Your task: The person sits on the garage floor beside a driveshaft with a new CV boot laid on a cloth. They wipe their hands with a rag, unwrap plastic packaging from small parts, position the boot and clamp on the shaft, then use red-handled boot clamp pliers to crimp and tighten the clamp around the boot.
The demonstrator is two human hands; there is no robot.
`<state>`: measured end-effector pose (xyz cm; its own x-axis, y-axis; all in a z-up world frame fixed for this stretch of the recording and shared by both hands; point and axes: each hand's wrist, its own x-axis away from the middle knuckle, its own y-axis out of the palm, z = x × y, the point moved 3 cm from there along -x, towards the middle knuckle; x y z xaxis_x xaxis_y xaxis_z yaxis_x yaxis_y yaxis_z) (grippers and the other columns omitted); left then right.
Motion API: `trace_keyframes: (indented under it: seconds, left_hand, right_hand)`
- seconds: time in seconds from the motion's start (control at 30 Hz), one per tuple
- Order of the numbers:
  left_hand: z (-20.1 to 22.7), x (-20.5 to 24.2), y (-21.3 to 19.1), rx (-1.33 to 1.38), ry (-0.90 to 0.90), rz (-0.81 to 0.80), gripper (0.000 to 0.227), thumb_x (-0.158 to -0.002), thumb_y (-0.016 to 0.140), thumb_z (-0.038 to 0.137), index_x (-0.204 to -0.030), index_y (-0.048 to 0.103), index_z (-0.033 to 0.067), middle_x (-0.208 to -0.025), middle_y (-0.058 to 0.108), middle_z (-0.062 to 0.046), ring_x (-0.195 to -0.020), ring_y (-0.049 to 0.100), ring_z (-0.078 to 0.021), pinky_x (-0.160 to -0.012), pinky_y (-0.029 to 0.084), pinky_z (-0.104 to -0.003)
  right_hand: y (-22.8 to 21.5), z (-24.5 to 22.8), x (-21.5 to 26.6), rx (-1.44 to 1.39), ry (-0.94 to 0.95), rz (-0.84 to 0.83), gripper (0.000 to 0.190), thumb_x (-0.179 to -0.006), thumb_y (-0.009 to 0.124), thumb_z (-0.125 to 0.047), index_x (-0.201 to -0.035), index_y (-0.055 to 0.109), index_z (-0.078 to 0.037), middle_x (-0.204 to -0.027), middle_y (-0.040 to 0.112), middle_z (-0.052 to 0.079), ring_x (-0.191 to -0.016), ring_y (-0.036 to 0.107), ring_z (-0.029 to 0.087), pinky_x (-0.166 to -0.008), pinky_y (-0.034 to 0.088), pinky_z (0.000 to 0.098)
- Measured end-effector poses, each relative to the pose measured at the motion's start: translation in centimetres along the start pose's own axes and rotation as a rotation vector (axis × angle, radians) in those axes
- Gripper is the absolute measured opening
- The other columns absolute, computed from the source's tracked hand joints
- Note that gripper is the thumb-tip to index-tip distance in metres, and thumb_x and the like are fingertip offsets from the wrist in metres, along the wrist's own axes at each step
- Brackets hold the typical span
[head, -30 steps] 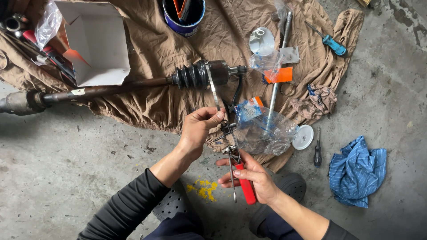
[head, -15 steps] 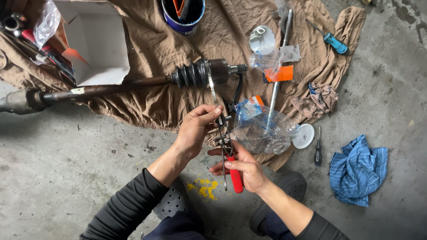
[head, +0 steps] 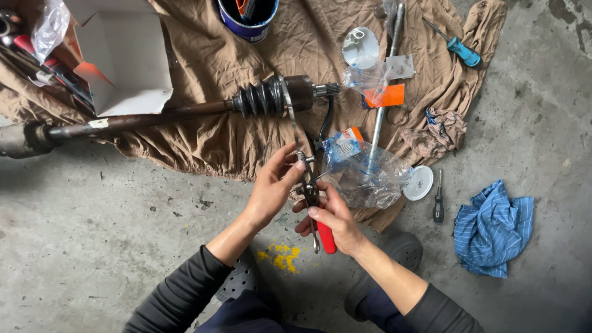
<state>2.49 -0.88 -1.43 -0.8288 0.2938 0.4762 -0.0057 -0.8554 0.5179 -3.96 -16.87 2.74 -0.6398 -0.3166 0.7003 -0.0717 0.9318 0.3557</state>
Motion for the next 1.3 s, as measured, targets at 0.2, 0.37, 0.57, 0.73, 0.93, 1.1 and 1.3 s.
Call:
trace_keyframes:
  seconds: [0.2,0.37,0.57,0.73,0.93,1.1,1.3]
  left_hand:
    - [-5.7,3.3,-1.8,-0.056,-0.250,-0.039,0.031,-0.099,0.064,0.017,-0.125,0.061,-0.0005,-0.103,0.071,-0.008,-0.088,0.070,-0.0128,-0.074,0.056,-0.026]
    - [-5.2,4.1,-2.0,-0.255,-0.159,-0.012,0.020,-0.097,0.069,0.016,-0.109,0.065,-0.0002,-0.085,0.071,-0.005,-0.076,0.065,-0.0090,-0.068,0.054,-0.025]
    - [-2.5,3.7,-1.9,-0.558,-0.118,0.170,0.011,-0.083,0.067,0.012,-0.087,0.068,0.0014,-0.071,0.069,-0.005,-0.065,0.066,-0.0090,-0.062,0.053,-0.027]
    - [-5.2,4.8,-4.3,-0.484,-0.019,0.282,0.009,-0.085,0.065,0.008,-0.085,0.065,-0.0011,-0.072,0.067,-0.006,-0.069,0.061,-0.0105,-0.062,0.051,-0.027]
    - [-8.5,6.1,-7.9,0.181,-0.034,0.194,0.006,-0.091,0.054,0.001,-0.085,0.054,0.0030,-0.100,0.070,-0.010,-0.083,0.069,-0.0162,-0.073,0.061,-0.031]
    - [-9.3,5.7,-8.7,0.202,0.113,0.134,0.005,-0.094,0.053,-0.003,-0.094,0.052,0.0024,-0.106,0.067,-0.015,-0.095,0.069,-0.0199,-0.080,0.060,-0.031]
    - [-8.7,4.9,-8.3,0.056,0.001,0.196,0.006,-0.095,0.056,0.000,-0.095,0.051,0.0036,-0.096,0.067,-0.012,-0.083,0.069,-0.0176,-0.061,0.053,-0.028]
  right_hand:
    - [-0.4,1.2,-0.3,-0.057,0.040,0.047,0.059,-0.086,0.052,-0.005,-0.141,0.031,-0.004,-0.114,0.065,0.025,-0.075,0.074,0.030,-0.066,0.063,0.0384]
    - [-0.7,1.8,-0.7,0.008,0.056,0.047,0.059,-0.083,0.049,-0.002,-0.140,0.034,-0.003,-0.110,0.063,0.022,-0.074,0.074,0.030,-0.066,0.063,0.0407]
    - [-0.1,2.7,-1.5,-0.051,0.132,0.028,0.055,-0.085,0.047,0.000,-0.139,0.034,-0.005,-0.119,0.063,0.020,-0.090,0.075,0.031,-0.081,0.063,0.0436]
    - [0.0,2.0,-2.1,-0.086,0.084,0.078,0.051,-0.085,0.045,0.000,-0.134,0.034,-0.006,-0.126,0.064,0.026,-0.094,0.074,0.035,-0.084,0.062,0.0478]
    - [-0.8,2.1,-2.4,-0.006,0.089,0.014,0.052,-0.086,0.043,-0.001,-0.137,0.036,-0.003,-0.130,0.065,0.028,-0.106,0.071,0.033,-0.093,0.057,0.0450]
    - [-1.8,4.7,-2.7,0.165,0.062,0.067,0.050,-0.087,0.045,0.001,-0.137,0.043,0.002,-0.127,0.068,0.028,-0.112,0.072,0.029,-0.099,0.056,0.0388]
    - [-0.7,3.2,-2.0,0.038,0.157,0.098,0.047,-0.091,0.044,-0.009,-0.138,0.045,-0.004,-0.113,0.069,0.020,-0.079,0.074,0.022,-0.071,0.060,0.0330]
